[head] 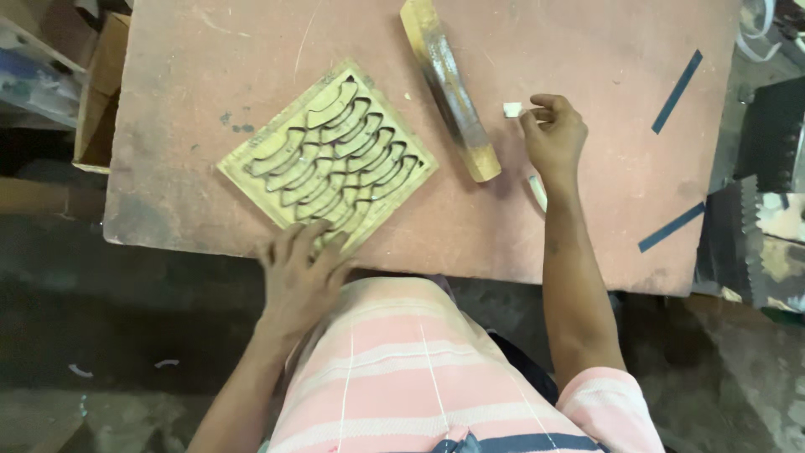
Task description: The person places crescent-shaped pieces into a wooden mold, taps them with a wooden block, and uses pliers to adjust and secure them. The person then uses a marker to color the edges of the pieces within the mold.
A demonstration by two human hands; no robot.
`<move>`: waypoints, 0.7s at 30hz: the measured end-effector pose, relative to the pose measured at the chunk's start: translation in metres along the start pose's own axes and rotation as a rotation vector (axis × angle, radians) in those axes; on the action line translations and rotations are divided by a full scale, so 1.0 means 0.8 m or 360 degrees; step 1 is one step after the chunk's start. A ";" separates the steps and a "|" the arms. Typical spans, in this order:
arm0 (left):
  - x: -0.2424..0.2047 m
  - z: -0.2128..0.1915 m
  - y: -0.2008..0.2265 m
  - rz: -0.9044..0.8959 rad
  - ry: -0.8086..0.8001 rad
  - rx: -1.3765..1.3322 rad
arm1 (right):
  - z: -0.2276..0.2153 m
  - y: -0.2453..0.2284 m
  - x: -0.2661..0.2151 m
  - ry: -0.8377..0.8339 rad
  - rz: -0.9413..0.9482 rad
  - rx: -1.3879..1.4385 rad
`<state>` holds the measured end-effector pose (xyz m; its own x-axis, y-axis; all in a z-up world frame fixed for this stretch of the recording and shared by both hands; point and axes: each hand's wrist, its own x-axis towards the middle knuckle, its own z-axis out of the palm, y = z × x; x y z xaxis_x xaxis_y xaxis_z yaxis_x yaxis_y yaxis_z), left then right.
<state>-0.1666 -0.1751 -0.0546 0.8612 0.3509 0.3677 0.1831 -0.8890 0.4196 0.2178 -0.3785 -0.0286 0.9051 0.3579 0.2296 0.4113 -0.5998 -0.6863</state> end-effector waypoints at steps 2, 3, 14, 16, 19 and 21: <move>-0.002 -0.006 -0.018 -0.0216 -0.0045 0.0186 | 0.013 0.014 0.014 -0.0018 0.0011 -0.0199; -0.003 -0.013 -0.031 -0.0386 -0.0071 0.0338 | 0.020 0.023 0.016 0.0040 -0.0066 -0.0313; 0.061 0.005 0.017 -0.0201 0.0603 0.0056 | 0.021 0.050 0.018 -0.0077 -0.0129 -0.0238; 0.075 0.029 0.043 -0.0067 0.0255 0.0094 | 0.019 0.045 0.025 -0.0168 -0.0087 -0.0271; 0.085 0.055 0.065 -0.0135 0.0227 0.0038 | 0.012 0.045 0.038 -0.0275 -0.0109 -0.0342; 0.091 0.066 0.069 -0.0166 0.0216 0.0096 | 0.010 0.048 0.045 -0.0335 -0.0063 -0.0345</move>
<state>-0.0685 -0.2141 -0.0481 0.7650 0.4749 0.4351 0.2997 -0.8604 0.4121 0.2651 -0.3828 -0.0524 0.8550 0.5108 0.0899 0.4798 -0.7132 -0.5110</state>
